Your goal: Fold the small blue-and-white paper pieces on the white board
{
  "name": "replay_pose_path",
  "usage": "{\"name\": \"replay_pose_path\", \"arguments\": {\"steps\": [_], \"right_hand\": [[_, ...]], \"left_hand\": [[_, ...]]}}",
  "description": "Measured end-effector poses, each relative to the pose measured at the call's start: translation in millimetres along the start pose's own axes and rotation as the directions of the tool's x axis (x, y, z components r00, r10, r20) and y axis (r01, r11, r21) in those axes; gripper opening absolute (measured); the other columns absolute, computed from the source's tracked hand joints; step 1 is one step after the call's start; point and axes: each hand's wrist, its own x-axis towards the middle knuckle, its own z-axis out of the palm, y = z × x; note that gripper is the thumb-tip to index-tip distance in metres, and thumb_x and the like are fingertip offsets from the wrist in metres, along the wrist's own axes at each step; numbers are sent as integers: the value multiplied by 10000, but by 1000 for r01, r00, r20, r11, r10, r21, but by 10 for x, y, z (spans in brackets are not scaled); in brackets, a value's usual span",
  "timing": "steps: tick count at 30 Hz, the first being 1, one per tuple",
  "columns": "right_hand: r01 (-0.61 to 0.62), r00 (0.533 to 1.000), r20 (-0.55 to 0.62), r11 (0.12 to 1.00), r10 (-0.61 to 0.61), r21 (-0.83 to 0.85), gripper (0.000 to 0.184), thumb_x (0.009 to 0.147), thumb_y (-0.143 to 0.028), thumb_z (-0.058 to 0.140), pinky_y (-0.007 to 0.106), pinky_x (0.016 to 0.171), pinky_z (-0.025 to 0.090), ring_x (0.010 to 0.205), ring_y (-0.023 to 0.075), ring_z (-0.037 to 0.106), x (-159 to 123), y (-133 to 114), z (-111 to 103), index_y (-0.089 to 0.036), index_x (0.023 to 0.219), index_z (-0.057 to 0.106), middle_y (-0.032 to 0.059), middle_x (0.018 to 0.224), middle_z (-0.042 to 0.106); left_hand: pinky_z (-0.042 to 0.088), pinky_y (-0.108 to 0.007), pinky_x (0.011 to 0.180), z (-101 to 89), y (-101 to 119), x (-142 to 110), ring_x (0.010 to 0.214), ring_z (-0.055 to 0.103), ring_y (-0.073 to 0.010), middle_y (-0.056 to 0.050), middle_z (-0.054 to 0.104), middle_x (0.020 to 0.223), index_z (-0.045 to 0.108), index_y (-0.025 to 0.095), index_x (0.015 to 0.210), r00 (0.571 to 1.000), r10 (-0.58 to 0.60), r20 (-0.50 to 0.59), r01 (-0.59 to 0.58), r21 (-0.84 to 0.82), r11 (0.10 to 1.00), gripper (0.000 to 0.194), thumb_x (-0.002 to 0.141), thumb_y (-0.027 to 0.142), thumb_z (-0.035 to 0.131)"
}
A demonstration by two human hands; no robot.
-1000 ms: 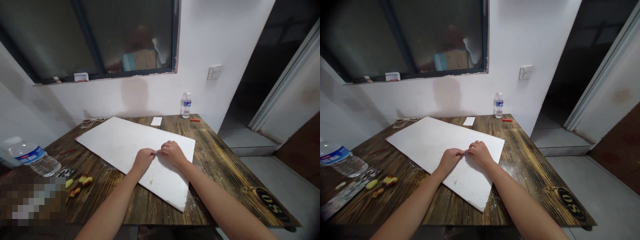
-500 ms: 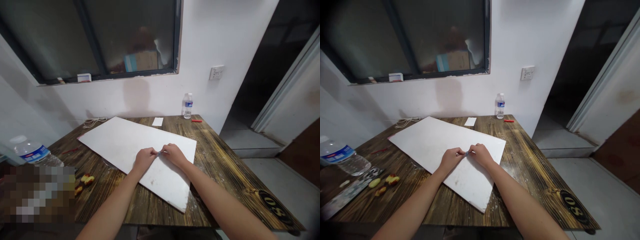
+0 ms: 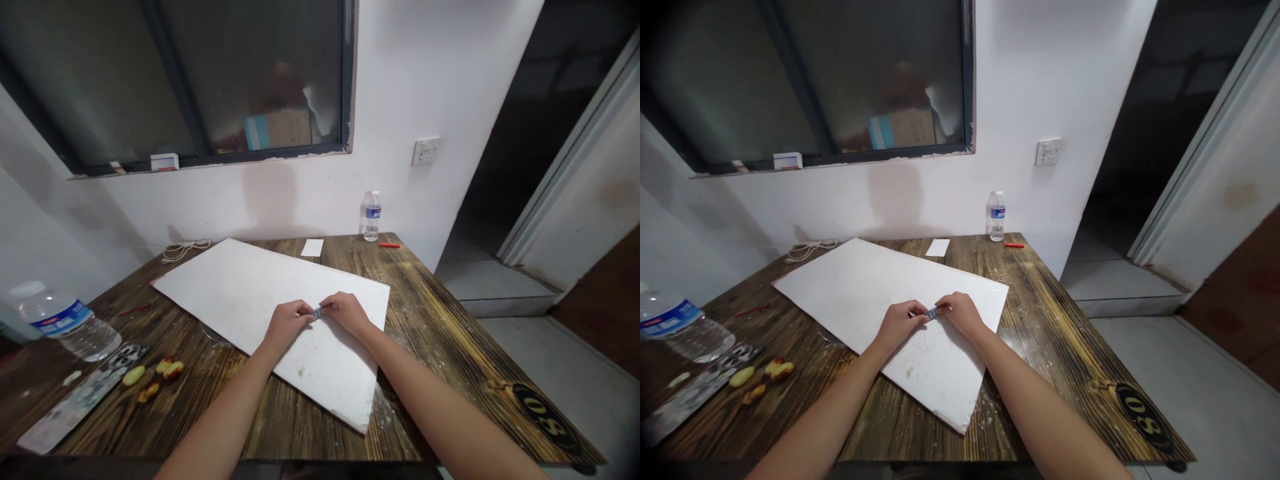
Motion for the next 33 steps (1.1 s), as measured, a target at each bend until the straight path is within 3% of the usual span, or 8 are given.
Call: {"name": "replay_pose_path", "arguments": {"steps": [12,18,24,29,33], "right_hand": [[10,998,56,993,-17,114,173,710,-184,708,314,787,493,835,198,667,-3,-1,-25,-255,860,757,14,847,742],[29,996,78,996,-36,89,143,705,-221,732,299,746,475,808,188,646,-5,9,-18,-240,846,750,23,824,732],[-5,998,56,994,-1,109,91,698,-214,731,261,666,446,695,155,613,-1,-3,-21,-220,788,742,7,724,711],[-75,997,8,959,76,272,87,717,-255,683,262,664,453,669,147,608,6,29,11,-199,772,722,3,712,700],[-120,991,-7,902,135,416,146,703,-315,686,267,655,462,670,152,608,16,48,36,-181,759,700,8,705,688]], "left_hand": [[457,-244,663,-18,14,-22,709,615,-142,4,704,772,718,204,842,976,163,146,-181,118,976,134,710,219,701],[425,-254,668,-31,28,-36,703,602,-149,-6,688,745,706,197,777,966,204,156,-234,206,950,66,738,250,702],[438,-258,664,-21,31,-22,711,601,-151,-8,692,774,702,208,836,976,170,132,-193,179,965,117,757,291,677],[465,-257,664,-7,27,-3,714,612,-150,-12,689,821,653,214,1081,996,82,46,-86,90,992,380,727,345,695],[462,-258,642,5,29,8,702,611,-157,-20,694,796,692,189,947,1000,26,1,-26,47,999,265,721,326,676]]}}
